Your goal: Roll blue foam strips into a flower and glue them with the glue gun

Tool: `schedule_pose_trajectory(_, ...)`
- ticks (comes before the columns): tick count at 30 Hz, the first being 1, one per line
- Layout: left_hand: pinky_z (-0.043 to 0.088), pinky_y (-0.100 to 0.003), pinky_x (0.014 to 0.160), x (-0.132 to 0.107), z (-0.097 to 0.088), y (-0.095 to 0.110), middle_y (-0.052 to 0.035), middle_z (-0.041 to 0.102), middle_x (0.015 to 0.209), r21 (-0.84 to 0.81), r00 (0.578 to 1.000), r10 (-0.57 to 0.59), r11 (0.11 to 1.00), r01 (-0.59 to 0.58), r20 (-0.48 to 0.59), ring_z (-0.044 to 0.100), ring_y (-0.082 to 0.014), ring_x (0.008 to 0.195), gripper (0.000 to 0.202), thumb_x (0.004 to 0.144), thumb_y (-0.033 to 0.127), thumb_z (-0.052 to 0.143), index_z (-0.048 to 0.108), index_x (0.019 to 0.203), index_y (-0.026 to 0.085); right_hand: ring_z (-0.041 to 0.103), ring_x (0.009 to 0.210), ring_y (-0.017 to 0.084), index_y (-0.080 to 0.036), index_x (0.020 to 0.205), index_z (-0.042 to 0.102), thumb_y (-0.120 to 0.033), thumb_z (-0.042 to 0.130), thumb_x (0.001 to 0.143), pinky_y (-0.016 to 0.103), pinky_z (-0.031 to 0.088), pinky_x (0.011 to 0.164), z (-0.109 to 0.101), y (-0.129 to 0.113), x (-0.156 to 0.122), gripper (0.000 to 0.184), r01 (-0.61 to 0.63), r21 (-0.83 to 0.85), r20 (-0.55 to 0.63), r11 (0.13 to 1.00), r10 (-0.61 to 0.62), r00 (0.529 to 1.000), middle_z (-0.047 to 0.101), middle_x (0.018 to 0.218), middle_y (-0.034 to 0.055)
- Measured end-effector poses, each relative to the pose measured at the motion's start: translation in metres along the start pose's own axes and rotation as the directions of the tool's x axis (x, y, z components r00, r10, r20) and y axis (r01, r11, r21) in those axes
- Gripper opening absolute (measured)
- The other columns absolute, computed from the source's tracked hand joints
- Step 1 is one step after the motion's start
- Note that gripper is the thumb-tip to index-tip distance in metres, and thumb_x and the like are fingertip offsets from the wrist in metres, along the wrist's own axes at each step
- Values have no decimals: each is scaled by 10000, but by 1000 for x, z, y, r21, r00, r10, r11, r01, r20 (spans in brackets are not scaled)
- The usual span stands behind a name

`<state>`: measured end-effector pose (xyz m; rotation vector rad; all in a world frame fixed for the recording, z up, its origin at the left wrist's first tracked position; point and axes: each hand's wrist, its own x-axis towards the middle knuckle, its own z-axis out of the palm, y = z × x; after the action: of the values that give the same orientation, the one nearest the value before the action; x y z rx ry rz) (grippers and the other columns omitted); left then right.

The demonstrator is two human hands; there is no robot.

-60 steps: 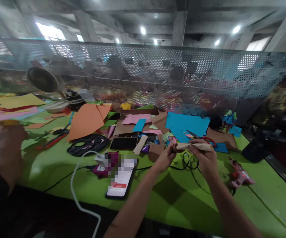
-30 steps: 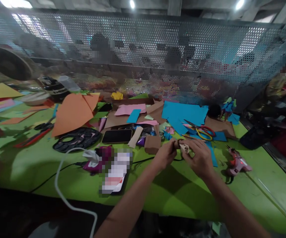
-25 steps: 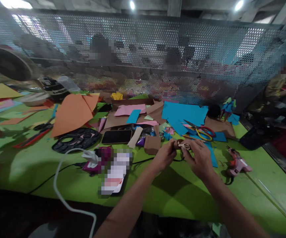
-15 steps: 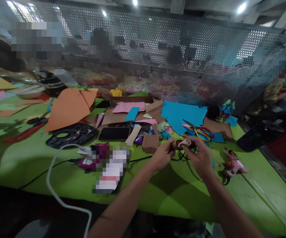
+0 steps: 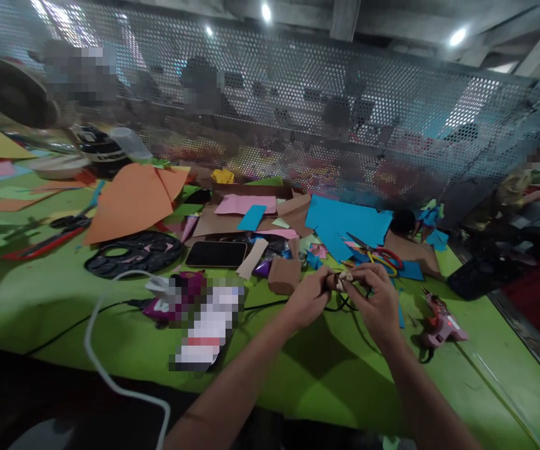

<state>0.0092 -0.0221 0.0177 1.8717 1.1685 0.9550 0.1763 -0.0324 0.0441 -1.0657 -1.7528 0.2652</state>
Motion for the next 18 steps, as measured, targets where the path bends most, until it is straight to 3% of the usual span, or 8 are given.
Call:
schedule_pose_trajectory(4, 361, -258, 677, 0, 0, 0, -5, 557, 830, 3, 1000, 7, 1000, -7, 4, 509, -162, 771, 208, 758, 82, 462, 470, 923, 208, 569, 794, 200, -228, 794, 572, -215, 681, 825, 314, 458, 646, 3, 0, -1, 115, 33, -37, -67, 999, -35, 997, 597, 850, 35)
schedule_pose_trajectory(9, 323, -262, 625, 1, -2, -1, 4, 524, 773, 17, 1000, -25, 1000, 25, -4, 488, -163, 712, 151, 791, 105, 456, 438, 894, 215, 603, 986, 231, -240, 929, 661, -183, 591, 897, 404, 472, 859, 0, -1, -4, 95, 157, -118, 46, 981, -152, 987, 654, 996, 64)
schedule_pose_trajectory(14, 338, -279, 657, 1, -3, -3, -15, 554, 822, 68, 999, 7, 998, -4, -39, 515, -185, 749, 92, 844, 156, 470, 440, 906, 218, 590, 1100, 278, -241, 1046, 666, -240, 600, 898, 473, 447, 922, -1, -3, -6, 162, 198, -207, 116, 958, -177, 977, 649, 1150, 101)
schedule_pose_trajectory(18, 356, -306, 735, -1, -4, -3, -42, 588, 886, 139, 998, 46, 990, -38, -52, 533, -215, 827, 103, 869, 211, 528, 447, 932, 204, 564, 1151, 285, -243, 1067, 656, -292, 616, 897, 482, 452, 949, 3, -1, -7, 182, 166, -137, 167, 976, -142, 976, 623, 1216, 110)
